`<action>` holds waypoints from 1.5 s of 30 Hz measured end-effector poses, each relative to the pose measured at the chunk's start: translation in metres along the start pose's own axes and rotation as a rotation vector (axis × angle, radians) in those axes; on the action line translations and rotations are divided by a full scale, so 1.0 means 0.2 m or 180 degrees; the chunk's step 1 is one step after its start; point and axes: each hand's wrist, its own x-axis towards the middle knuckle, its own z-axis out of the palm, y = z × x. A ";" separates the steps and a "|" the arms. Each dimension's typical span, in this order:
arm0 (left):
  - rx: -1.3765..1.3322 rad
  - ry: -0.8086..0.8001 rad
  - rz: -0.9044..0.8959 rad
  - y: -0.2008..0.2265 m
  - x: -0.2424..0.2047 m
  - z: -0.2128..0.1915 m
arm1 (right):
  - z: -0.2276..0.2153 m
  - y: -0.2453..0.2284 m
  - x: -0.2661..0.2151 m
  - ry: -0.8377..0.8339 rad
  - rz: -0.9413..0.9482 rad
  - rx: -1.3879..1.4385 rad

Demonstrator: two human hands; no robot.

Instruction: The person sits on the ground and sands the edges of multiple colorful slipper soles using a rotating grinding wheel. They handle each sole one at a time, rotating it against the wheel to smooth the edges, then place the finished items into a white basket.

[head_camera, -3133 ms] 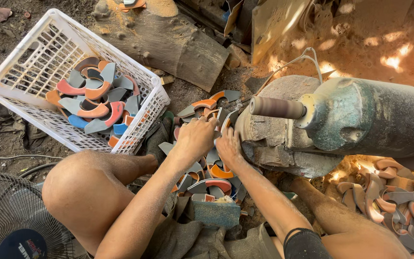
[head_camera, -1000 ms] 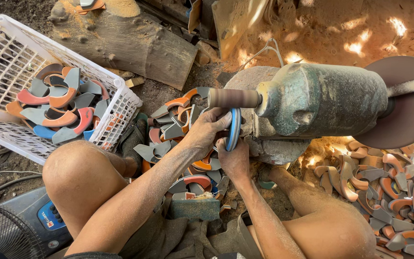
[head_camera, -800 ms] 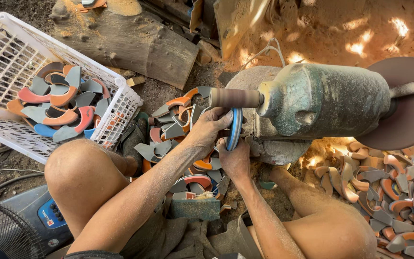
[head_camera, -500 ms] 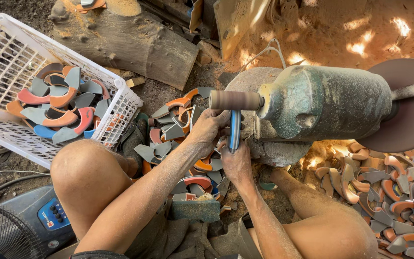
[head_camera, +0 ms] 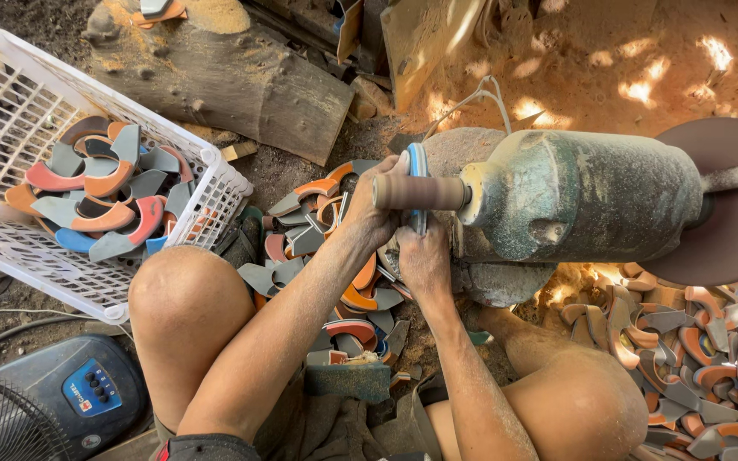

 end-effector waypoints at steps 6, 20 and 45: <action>0.0010 0.0167 -0.0291 0.04 0.10 0.01 | 0.01 0.01 0.06 0.0042 0.0159 0.0132; 0.0140 0.0251 -0.0178 0.00 -0.08 0.01 | 0.06 0.20 -0.07 0.0043 0.0212 -0.0093; 0.0960 -0.0708 -0.0293 -0.02 -0.43 0.00 | 0.09 0.40 -0.34 0.0137 -0.0436 0.0379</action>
